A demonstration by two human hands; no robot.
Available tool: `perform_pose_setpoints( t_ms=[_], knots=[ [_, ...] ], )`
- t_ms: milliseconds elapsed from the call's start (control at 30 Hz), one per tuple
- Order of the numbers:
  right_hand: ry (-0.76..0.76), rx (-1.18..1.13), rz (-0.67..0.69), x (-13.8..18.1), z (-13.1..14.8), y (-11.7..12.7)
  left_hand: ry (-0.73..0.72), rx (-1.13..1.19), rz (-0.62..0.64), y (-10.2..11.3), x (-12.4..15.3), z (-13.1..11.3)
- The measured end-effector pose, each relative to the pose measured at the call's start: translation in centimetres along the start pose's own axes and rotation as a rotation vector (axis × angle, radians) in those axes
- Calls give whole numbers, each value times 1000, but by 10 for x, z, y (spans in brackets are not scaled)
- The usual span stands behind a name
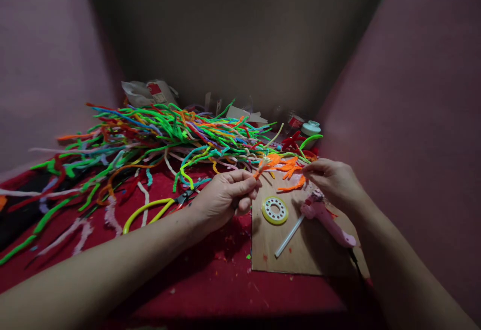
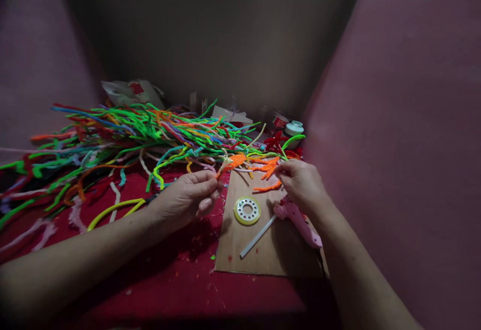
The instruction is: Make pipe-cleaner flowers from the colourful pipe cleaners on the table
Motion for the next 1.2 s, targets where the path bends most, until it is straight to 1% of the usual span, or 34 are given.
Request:
perform_pose_setpoints(
  t_ms=[67, 133, 200, 300, 367, 400, 467, 500, 533, 600, 633, 700, 767, 867, 1000, 1100, 1133, 1200],
  knots=[
    [123, 372, 151, -9, -4, -18, 10, -2, -5, 1, -1, 2],
    [236, 616, 255, -12, -5, -36, 15, -5, -4, 1, -1, 3],
    [296, 731, 291, -13, -5, -46, 20, -13, -7, 2, -1, 4],
    [345, 742, 277, -13, 1, -49, 28, -4, -1, 2, -1, 5],
    [373, 639, 267, -10, 12, -45, 20, 33, -9, 3, -2, 3],
    [381, 543, 278, -7, 19, -42, -1, 54, -21, 4, -2, 1],
    [354, 276, 333, 1, 33, -37, -64, 88, -55, 7, -5, -4],
    [356, 108, 405, 7, 42, -36, -98, 101, -66, 9, -6, -7],
    [329, -56, 446, 12, 50, -34, -120, 113, -71, 10, -7, -9],
    [236, -377, 486, 18, 60, -30, -99, 137, -51, 9, -9, -7],
    [166, -513, 480, 19, 60, -30, -69, 144, -25, 7, -9, -5],
    [27, -736, 443, 20, 55, -31, -2, 144, 26, 2, -7, -1],
    [-57, -900, 414, 20, 50, -35, 49, 129, 58, -3, -3, 1],
    [-94, -1060, 419, 22, 46, -40, 79, 91, 71, -7, 2, 1],
    [-118, -1174, 426, 24, 47, -45, 77, 38, 128, -11, 5, 0],
    [-163, -1225, 420, 26, 49, -50, 52, 68, 153, -12, 5, -3],
    [-180, -1213, 390, 27, 47, -50, 37, 87, 148, -11, 5, -4],
    [-214, -1103, 276, 31, 38, -45, 8, 116, 125, -10, 5, -8]
  ],
)
Point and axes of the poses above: each hand's wrist, its own x-axis away from the middle knuckle, its own y-axis out of the back of the hand, z = x × y, the point moved 7 cm from there along -x, towards the middle knuckle, and after that the axes turned 4 degrees about -z, right-handed, at the moved point
